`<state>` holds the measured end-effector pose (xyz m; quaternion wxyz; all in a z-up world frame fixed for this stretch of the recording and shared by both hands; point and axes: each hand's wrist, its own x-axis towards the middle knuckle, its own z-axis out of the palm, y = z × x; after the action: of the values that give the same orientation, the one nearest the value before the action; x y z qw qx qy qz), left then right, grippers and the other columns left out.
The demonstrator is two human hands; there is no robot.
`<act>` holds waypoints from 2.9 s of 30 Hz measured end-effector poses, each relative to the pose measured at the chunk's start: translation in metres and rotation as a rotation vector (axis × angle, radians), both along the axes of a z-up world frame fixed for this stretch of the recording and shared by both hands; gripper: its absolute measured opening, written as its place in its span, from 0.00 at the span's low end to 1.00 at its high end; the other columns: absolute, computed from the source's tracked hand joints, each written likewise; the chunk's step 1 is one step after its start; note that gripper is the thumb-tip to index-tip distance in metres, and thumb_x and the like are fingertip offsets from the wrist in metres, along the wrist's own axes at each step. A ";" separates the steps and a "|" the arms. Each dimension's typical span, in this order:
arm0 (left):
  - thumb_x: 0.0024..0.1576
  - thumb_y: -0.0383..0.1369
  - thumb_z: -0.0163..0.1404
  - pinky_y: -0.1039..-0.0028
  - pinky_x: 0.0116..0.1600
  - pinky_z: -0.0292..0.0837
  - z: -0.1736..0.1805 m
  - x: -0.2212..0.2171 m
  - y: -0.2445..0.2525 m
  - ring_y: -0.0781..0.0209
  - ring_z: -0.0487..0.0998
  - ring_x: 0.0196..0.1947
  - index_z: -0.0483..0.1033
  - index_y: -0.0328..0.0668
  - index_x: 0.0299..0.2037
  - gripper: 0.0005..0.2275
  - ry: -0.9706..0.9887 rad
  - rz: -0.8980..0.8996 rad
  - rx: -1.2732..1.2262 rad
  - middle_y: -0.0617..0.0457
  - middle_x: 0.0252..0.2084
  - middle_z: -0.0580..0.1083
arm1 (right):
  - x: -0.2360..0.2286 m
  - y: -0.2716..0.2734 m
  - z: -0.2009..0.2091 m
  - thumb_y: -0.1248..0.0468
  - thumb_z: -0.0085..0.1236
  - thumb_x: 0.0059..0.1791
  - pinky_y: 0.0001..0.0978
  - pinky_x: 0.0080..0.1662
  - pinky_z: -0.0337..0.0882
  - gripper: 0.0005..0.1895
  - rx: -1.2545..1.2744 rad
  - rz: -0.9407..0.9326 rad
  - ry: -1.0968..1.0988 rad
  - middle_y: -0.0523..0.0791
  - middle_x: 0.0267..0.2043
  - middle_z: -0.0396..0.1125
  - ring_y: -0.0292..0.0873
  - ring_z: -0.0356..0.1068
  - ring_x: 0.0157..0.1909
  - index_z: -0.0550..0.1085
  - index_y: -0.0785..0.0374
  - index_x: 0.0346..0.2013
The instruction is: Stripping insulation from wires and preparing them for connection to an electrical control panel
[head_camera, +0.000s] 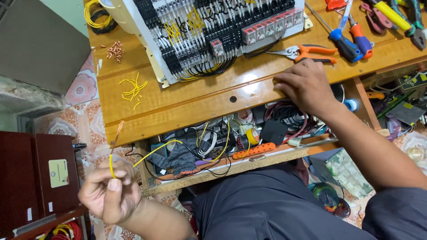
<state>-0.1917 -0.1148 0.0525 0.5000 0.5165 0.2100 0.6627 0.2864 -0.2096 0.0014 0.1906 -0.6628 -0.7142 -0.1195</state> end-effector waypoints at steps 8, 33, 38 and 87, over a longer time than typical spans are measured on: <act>0.54 0.32 0.53 0.81 0.30 0.60 0.001 0.004 -0.003 0.66 0.66 0.22 0.72 0.34 0.34 0.07 0.081 0.062 0.043 0.48 0.26 0.69 | -0.065 -0.008 -0.002 0.32 0.40 0.52 0.54 0.55 0.60 0.41 -0.190 -0.230 -0.212 0.50 0.72 0.58 0.58 0.54 0.69 0.67 0.59 0.66; 0.55 0.32 0.55 0.85 0.29 0.60 -0.002 0.005 -0.004 0.67 0.66 0.23 0.73 0.32 0.34 0.09 0.099 0.096 -0.005 0.47 0.27 0.70 | -0.101 0.010 0.000 0.38 0.55 0.50 0.59 0.71 0.55 0.47 -0.149 -0.029 0.049 0.63 0.67 0.62 0.65 0.59 0.71 0.64 0.77 0.65; 0.55 0.32 0.55 0.85 0.27 0.60 -0.002 0.003 -0.003 0.67 0.66 0.22 0.73 0.32 0.34 0.08 0.078 0.107 -0.010 0.47 0.27 0.71 | -0.134 0.029 -0.008 0.37 0.46 0.53 0.56 0.74 0.48 0.47 -0.187 0.102 0.037 0.65 0.71 0.57 0.66 0.54 0.74 0.61 0.78 0.68; 0.57 0.28 0.51 0.78 0.34 0.68 -0.002 -0.021 0.019 0.66 0.69 0.25 0.77 0.31 0.36 0.06 0.242 0.187 0.145 0.47 0.26 0.74 | -0.277 0.182 -0.006 0.56 0.54 0.57 0.48 0.67 0.62 0.25 0.084 0.752 0.183 0.56 0.60 0.68 0.58 0.65 0.67 0.69 0.70 0.63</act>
<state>-0.2130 -0.0960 0.0504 0.3684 0.6055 0.2677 0.6527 0.0095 -0.0277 -0.0048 0.3110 -0.3543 -0.8819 -0.0109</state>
